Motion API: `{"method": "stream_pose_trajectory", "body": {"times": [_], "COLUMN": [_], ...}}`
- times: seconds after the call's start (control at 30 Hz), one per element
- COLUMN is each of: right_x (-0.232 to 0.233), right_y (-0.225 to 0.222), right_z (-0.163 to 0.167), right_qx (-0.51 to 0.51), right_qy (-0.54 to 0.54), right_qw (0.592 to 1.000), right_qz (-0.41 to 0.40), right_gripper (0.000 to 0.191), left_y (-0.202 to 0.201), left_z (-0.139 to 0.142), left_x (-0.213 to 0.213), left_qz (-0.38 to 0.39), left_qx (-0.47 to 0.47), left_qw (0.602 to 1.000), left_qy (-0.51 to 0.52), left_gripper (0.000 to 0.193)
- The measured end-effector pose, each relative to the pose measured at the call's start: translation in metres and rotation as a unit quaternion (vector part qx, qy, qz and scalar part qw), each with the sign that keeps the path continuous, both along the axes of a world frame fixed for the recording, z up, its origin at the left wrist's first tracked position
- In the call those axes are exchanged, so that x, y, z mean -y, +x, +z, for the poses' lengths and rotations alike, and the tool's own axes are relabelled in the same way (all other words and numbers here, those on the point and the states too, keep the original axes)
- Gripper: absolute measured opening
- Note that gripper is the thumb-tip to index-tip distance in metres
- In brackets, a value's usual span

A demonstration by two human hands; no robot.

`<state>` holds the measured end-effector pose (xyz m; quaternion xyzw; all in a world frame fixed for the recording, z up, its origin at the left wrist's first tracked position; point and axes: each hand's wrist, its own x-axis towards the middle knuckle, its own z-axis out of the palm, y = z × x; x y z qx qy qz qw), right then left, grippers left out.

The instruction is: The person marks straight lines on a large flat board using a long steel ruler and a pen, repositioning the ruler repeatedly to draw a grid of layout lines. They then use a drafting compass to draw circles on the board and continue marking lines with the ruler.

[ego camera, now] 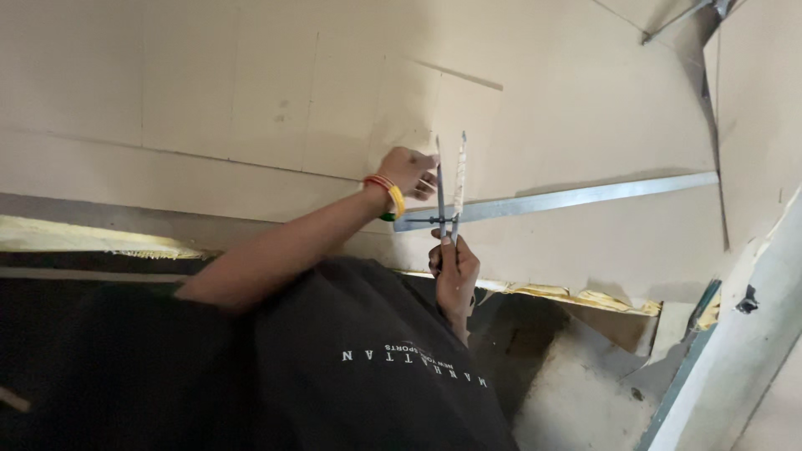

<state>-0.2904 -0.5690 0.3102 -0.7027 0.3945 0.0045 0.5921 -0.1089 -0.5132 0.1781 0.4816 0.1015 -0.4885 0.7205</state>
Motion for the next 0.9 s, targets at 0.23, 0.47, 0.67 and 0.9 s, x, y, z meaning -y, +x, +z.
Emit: {"method": "stream_pose_trajectory", "body": {"times": [0.23,0.47,0.67,0.9], "right_x": [-0.006,-0.005,-0.002,-0.001], "right_y": [0.021,0.029,0.032,0.036], "right_z": [0.011,0.014,0.013,0.013], "right_qx": [-0.066,-0.068,-0.080,-0.083], "right_qy": [-0.017,-0.023,-0.025,-0.048], "right_qw": [0.997,0.997,0.996,0.994], "right_qz": [0.021,0.033,0.034,0.043], "right_gripper": [0.035,0.032,0.031,0.030], "left_y": [0.004,0.006,0.008,0.012], "left_z": [0.005,0.012,0.011,0.015], "left_x": [0.008,0.012,0.013,0.012], "left_qz": [0.095,0.112,0.106,0.102], "left_qx": [-0.071,-0.071,-0.069,-0.091], "left_qw": [0.993,0.991,0.992,0.990], "left_qy": [-0.010,0.028,0.031,0.029], "left_gripper": [0.025,0.024,0.027,0.027]}}
